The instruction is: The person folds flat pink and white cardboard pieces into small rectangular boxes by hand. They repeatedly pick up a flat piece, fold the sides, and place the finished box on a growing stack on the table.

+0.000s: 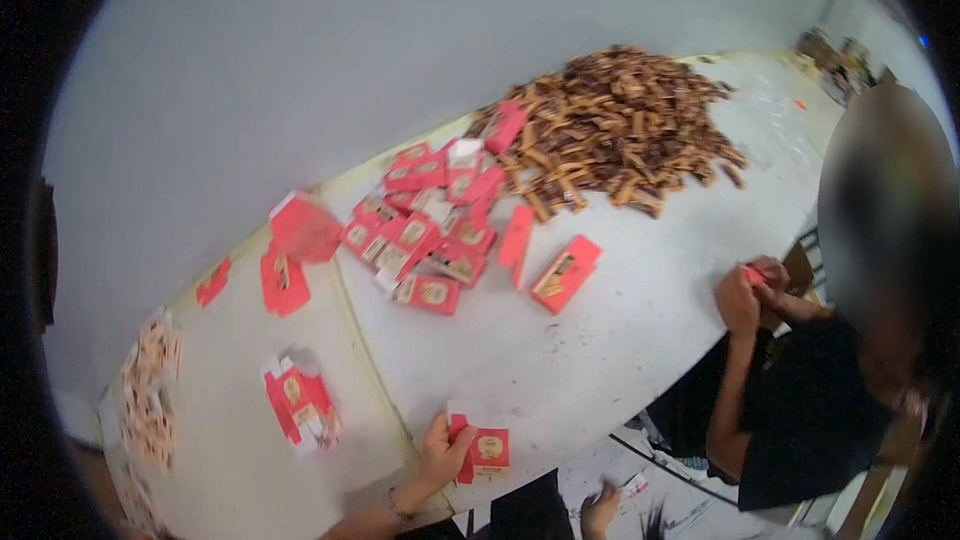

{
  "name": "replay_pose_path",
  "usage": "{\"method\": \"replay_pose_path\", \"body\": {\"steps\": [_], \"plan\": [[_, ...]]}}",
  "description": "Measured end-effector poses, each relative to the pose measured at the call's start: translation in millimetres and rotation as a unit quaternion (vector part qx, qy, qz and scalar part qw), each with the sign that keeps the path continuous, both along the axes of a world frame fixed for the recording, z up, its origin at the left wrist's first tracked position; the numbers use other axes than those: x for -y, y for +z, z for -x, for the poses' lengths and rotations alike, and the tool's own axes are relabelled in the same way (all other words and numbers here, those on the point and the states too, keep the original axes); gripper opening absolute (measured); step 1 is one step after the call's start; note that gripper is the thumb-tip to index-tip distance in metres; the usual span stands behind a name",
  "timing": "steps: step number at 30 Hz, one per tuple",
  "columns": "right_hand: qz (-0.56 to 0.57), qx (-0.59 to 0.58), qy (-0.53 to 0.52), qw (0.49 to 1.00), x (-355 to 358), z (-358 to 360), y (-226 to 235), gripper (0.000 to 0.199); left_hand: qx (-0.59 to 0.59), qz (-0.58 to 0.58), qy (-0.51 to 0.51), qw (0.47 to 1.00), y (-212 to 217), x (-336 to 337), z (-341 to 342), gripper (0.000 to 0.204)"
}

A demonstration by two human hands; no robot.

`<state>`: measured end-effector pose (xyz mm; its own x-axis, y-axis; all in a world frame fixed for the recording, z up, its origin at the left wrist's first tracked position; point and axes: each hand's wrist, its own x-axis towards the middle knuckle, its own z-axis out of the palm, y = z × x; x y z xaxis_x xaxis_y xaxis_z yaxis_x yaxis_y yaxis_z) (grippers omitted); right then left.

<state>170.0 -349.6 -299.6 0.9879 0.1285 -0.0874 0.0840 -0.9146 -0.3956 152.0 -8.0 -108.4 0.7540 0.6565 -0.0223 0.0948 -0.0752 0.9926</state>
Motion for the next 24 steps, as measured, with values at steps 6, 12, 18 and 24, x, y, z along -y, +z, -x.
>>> {"method": "replay_pose_path", "body": {"steps": [6, 12, 18, 24], "plan": [[0.159, -0.268, 0.065, 0.948, -30.5, -22.7, -79.0, 0.033, -0.076, 0.021, -0.069, 0.995, 26.1, -2.1, -8.2, 0.03], [0.22, -0.321, 0.128, 0.912, -36.2, -65.9, -84.5, 0.025, -0.09, 0.016, -0.052, 0.994, 27.3, -1.4, -1.7, 0.03], [0.214, -0.316, 0.217, 0.899, 3.6, -79.6, -67.6, 0.02, 0.016, 0.119, 0.086, 0.989, 49.7, -4.4, -18.3, 0.02], [-0.363, 0.112, 0.292, 0.878, -83.3, -77.0, 178.6, 0.007, 0.209, 0.254, 0.197, 0.924, 77.1, 0.5, 8.6, 0.01]]}}
